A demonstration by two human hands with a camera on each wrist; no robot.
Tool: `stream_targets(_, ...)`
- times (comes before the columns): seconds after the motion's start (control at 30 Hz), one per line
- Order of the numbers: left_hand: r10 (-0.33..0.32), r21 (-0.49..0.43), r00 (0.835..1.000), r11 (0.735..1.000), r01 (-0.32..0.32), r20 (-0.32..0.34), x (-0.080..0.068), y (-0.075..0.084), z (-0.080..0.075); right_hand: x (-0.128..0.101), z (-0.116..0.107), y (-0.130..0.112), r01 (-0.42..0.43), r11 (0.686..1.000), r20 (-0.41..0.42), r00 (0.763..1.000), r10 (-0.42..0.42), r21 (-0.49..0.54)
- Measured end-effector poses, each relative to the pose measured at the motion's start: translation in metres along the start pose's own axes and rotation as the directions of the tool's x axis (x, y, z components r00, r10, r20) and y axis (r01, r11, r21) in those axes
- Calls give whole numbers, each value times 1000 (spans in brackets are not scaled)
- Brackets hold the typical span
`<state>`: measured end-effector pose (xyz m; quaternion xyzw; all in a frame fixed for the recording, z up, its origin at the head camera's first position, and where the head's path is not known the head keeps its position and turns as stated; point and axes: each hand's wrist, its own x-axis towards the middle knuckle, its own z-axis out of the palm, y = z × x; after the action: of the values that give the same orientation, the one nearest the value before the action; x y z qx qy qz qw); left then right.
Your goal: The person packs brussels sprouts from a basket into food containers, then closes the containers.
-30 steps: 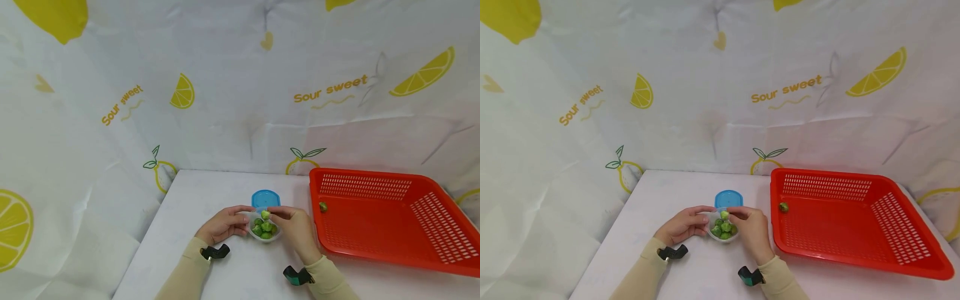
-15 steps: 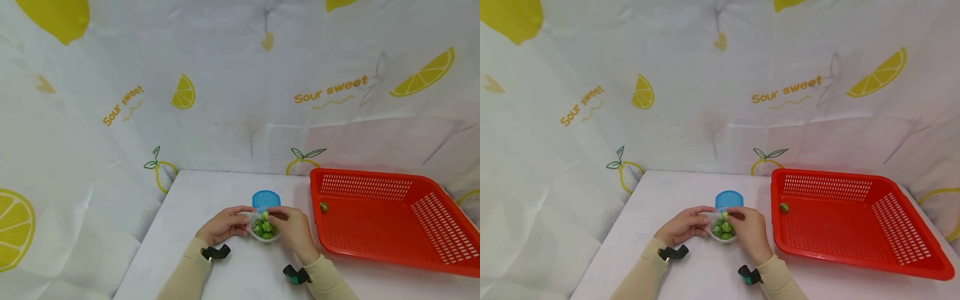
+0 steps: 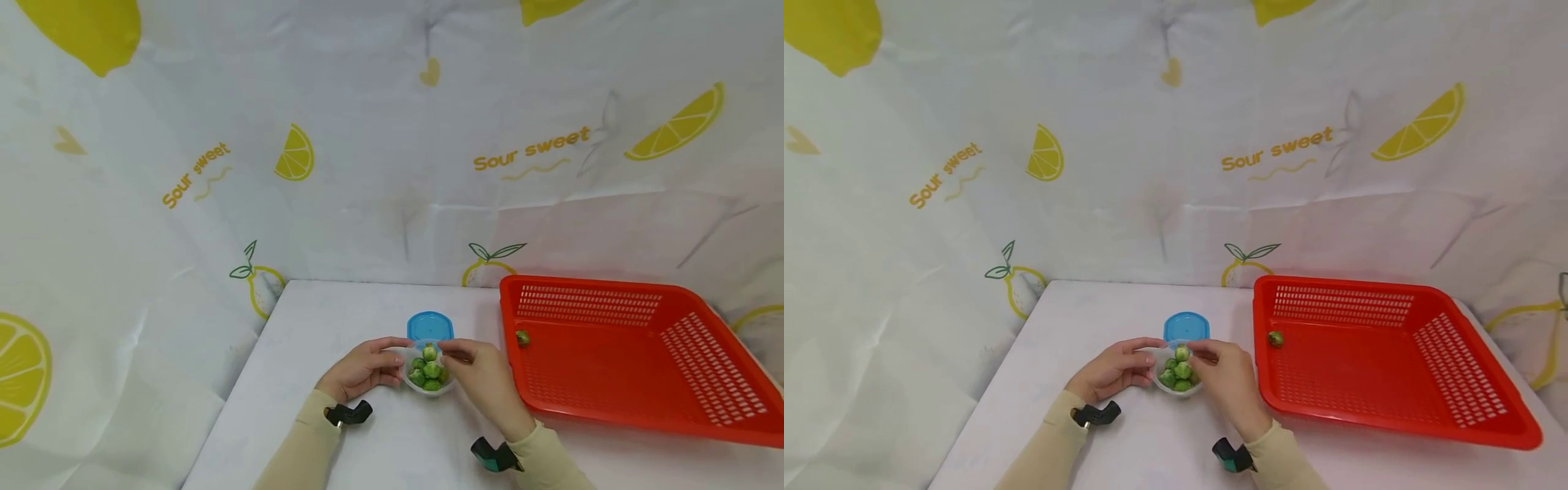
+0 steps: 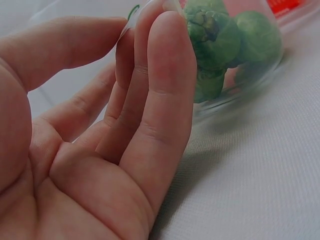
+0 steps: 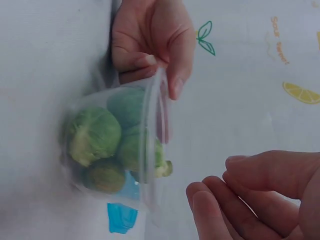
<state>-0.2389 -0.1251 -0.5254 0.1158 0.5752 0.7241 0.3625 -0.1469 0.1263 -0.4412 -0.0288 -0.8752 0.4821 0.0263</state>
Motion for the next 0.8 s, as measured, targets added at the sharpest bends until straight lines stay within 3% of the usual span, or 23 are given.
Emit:
stream_targets(0.2,-2,8,1000,1000,2,-6,-1,1,1,-3,-42,-14,65,998,105,992,-68,26)
stream_targets(0.37,-12,-8,1000,1000,12,-9,-2,-1,2,6,-80,-12,74,997,175,982,-74,9)
stream_targets(0.5,-5,-10,1000,1000,5,-8,-2,-2,1,20,-111,0,58,998,233,971,-60,18)
stream_targets(0.8,-4,-11,1000,1000,4,-14,-1,-3,0,54,-176,44,44,992,263,965,-10,-122)
